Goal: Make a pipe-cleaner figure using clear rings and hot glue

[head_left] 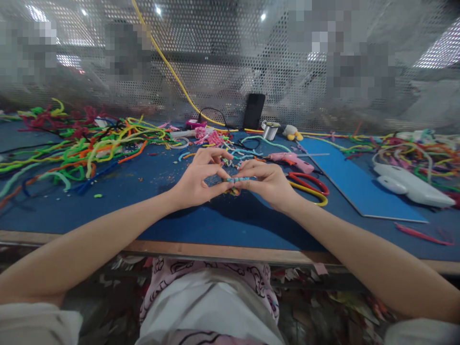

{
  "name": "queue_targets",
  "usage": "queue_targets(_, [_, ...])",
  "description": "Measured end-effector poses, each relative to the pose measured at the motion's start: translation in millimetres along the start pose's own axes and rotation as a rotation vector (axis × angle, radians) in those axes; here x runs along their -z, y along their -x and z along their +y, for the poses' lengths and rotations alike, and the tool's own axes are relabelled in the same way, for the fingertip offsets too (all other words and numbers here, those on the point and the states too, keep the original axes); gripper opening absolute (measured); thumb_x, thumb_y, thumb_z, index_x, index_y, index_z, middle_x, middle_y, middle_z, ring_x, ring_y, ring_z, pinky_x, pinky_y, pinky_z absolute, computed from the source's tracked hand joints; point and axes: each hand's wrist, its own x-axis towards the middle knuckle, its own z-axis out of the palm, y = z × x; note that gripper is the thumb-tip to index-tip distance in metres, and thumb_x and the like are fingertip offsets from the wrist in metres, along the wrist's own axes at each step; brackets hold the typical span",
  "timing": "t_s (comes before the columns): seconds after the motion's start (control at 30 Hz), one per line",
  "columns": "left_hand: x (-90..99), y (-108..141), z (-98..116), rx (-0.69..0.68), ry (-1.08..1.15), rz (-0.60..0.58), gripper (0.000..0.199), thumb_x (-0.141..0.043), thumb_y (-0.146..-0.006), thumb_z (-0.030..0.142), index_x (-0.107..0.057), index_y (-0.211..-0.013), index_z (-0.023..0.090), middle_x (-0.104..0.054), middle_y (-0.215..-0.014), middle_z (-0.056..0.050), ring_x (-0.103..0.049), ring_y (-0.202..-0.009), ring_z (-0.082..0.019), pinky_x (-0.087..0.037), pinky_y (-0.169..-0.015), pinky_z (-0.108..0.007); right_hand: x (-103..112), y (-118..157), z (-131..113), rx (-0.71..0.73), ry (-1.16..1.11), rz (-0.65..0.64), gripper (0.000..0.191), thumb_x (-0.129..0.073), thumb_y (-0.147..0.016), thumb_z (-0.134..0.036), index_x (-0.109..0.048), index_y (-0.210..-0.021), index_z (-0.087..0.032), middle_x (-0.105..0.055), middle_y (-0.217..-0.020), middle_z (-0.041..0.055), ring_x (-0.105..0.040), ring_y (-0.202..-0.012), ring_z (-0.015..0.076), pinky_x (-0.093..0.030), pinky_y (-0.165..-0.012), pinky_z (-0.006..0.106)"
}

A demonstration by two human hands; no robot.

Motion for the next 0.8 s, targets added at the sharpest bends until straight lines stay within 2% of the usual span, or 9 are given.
queue_targets(0.27, [0.3,-0.1,0.8,0.002,-0.002,0.004,0.006,-0.073,-0.085,0.027,-0.072,-0.084,0.021,-0.061,-0.123,-0.01,-0.055,-0.111,-0.023,-0.048,-0.094,-0.043,0.4,0.1,-1.2,-0.016,0.004,-0.004,0.013,-0.085,-0.071,-0.038,-0.083,-0.082,-0.032,-0.072,-0.078,0.0037,-0.063,-0.084,0.0209,-0.05,-0.082,0.04])
queue_targets(0.57, [-0.7,-0.1,0.6,0.0,0.008,0.013,0.006,-0.073,-0.085,0.027,-0.073,-0.083,0.021,-0.061,-0.122,-0.01,-0.055,-0.11,-0.023,-0.048,-0.095,-0.042,0.2,0.0,-2.4,-0.012,-0.008,-0.009,0.011,-0.085,-0.073,-0.033,-0.083,-0.083,-0.031,-0.072,-0.077,0.0033,-0.062,-0.083,0.02,-0.05,-0.08,0.039])
queue_targets(0.8, [-2.7,0.2,-1.0,0.024,0.05,0.019,0.008,-0.074,-0.085,0.028,-0.073,-0.083,0.02,-0.06,-0.122,-0.01,-0.055,-0.107,-0.023,-0.048,-0.092,-0.042,0.4,0.7,-2.9,-0.019,-0.025,-0.019,0.01,-0.085,-0.074,-0.032,-0.083,-0.083,-0.031,-0.072,-0.077,0.0029,-0.062,-0.078,0.0186,-0.05,-0.074,0.037])
